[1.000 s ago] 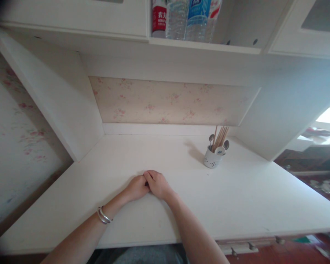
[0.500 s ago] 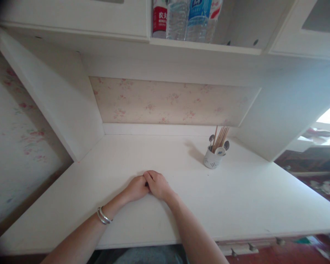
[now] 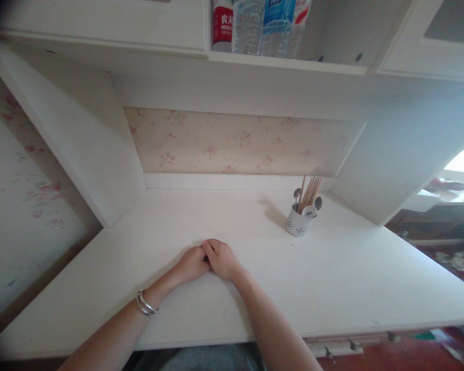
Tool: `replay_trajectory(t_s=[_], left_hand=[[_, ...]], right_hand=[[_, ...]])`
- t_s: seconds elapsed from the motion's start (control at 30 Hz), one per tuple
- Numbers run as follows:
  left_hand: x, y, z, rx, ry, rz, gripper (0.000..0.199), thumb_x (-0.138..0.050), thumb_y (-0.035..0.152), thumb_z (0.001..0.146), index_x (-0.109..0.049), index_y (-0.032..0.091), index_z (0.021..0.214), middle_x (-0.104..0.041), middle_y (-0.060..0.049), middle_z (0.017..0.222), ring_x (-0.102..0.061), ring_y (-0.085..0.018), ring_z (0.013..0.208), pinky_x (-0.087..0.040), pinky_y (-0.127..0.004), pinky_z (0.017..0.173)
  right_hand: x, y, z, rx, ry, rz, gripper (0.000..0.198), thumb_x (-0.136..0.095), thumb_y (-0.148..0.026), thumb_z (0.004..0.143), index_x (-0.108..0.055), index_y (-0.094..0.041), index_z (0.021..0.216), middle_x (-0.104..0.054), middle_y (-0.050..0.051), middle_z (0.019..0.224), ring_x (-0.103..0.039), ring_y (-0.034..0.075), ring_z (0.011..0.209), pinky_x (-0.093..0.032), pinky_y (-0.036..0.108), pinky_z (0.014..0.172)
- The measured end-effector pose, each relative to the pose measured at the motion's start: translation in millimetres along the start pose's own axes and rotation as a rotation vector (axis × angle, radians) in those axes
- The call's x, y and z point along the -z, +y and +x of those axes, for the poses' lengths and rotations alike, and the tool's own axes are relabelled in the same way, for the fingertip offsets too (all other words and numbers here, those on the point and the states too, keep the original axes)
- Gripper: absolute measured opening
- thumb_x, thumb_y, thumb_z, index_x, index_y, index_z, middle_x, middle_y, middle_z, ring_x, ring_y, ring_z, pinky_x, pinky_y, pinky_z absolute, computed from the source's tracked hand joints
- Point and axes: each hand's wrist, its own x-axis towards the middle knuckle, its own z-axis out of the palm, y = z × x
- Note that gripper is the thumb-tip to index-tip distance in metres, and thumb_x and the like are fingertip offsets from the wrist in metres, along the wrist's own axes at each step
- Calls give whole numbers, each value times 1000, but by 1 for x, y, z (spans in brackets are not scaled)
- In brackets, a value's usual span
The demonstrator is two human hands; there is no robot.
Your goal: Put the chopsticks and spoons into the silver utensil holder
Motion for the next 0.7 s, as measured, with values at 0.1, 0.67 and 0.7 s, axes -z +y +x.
replay_trajectory(t_s=[0.1, 0.67, 0.7], left_hand=[[1, 1, 0, 14, -7, 2, 31, -47, 21, 78, -70, 17, 98, -72, -9, 98, -67, -21, 88, -48, -27, 73], [2, 1, 0, 27, -22, -1, 31, -47, 22, 78, -71, 17, 97, -72, -9, 99, -66, -21, 90, -49, -27, 76], [1, 0, 0, 21, -22, 0, 31, -47, 22, 78, -70, 17, 98, -72, -9, 100, -66, -21, 91, -49, -28, 76]], right_hand=[[0, 0, 0, -7, -4, -2, 44, -28, -41, 98, -61, -18, 82, -65, 5, 83, -56, 15, 77, -40, 26, 71], [-1, 2, 1, -11, -3, -3, 45, -28, -43, 98, -62, -18, 82, -65, 5, 82, -56, 15, 76, -40, 26, 70], [-1, 2, 1, -10, -3, -4, 45, -28, -42, 98, -62, -18, 82, -65, 5, 83, -56, 15, 76, -40, 26, 71]])
